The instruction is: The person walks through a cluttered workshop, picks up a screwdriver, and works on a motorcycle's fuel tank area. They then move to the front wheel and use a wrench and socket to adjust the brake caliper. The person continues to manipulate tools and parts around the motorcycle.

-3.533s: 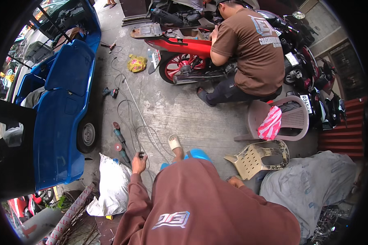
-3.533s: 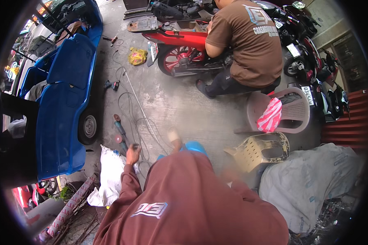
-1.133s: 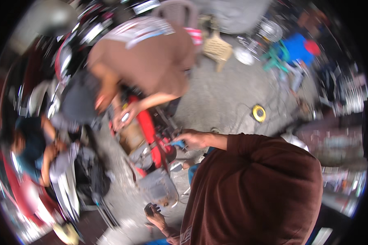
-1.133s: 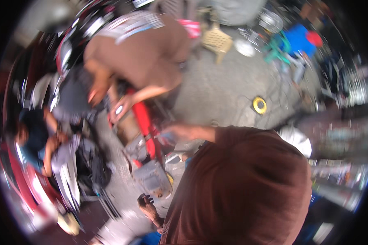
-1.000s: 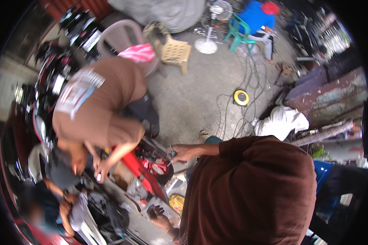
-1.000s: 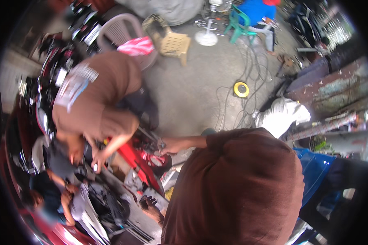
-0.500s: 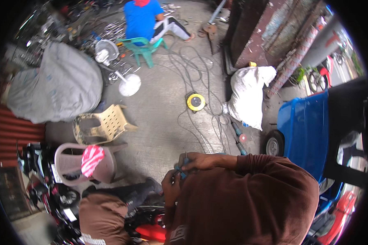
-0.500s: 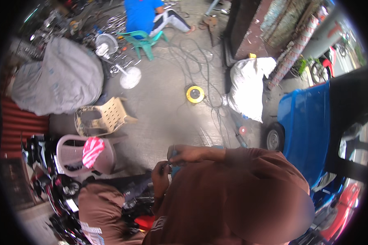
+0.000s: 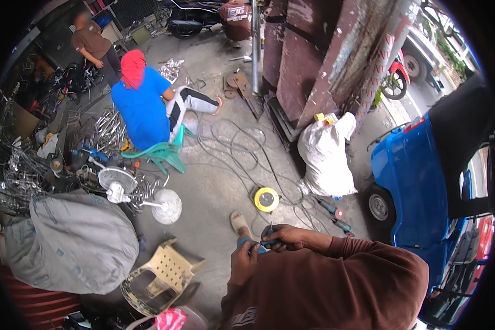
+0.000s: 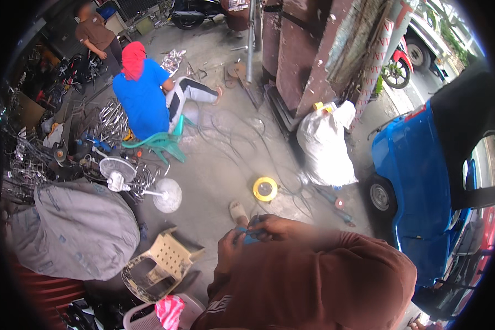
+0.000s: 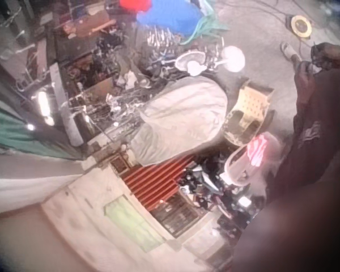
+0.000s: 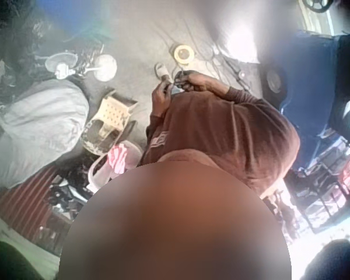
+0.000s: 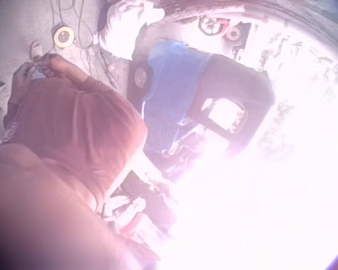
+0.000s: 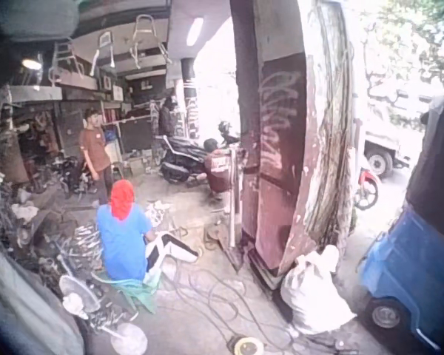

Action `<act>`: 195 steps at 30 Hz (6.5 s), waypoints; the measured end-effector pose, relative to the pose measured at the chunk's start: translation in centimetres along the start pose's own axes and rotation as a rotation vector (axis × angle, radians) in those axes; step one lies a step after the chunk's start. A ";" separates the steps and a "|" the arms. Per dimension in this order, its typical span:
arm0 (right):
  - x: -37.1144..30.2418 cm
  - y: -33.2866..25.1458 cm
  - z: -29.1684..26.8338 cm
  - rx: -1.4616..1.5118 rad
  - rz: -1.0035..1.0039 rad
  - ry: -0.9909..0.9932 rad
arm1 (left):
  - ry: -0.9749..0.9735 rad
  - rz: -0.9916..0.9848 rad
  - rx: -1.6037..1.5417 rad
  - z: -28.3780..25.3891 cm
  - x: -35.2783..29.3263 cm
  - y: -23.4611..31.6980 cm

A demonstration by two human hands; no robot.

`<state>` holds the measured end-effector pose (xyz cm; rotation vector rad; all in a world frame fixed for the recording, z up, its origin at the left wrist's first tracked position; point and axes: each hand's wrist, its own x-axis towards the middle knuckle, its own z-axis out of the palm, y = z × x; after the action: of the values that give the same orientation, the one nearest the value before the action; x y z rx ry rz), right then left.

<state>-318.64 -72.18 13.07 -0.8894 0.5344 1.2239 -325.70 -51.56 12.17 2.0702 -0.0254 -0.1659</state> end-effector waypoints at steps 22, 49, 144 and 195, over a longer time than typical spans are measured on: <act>10.6 -35.4 -0.2 -0.036 -0.858 0.141 | -0.531 0.294 0.154 -12.7 50.2 3.3; 3.6 -29.0 -7.2 0.996 -0.981 1.270 | -1.223 0.507 0.171 14.6 68.8 13.8; -44.7 -53.2 -147.5 0.322 -0.405 1.426 | -1.050 0.409 1.386 103.6 98.7 63.9; -115.7 -97.7 -241.9 0.482 -0.657 1.228 | -0.858 -0.087 0.604 212.6 143.6 112.4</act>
<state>-233.17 -343.78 -6.69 -1.1920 1.2986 -0.1779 -205.08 -303.66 -6.20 2.4279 -0.5661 -1.2098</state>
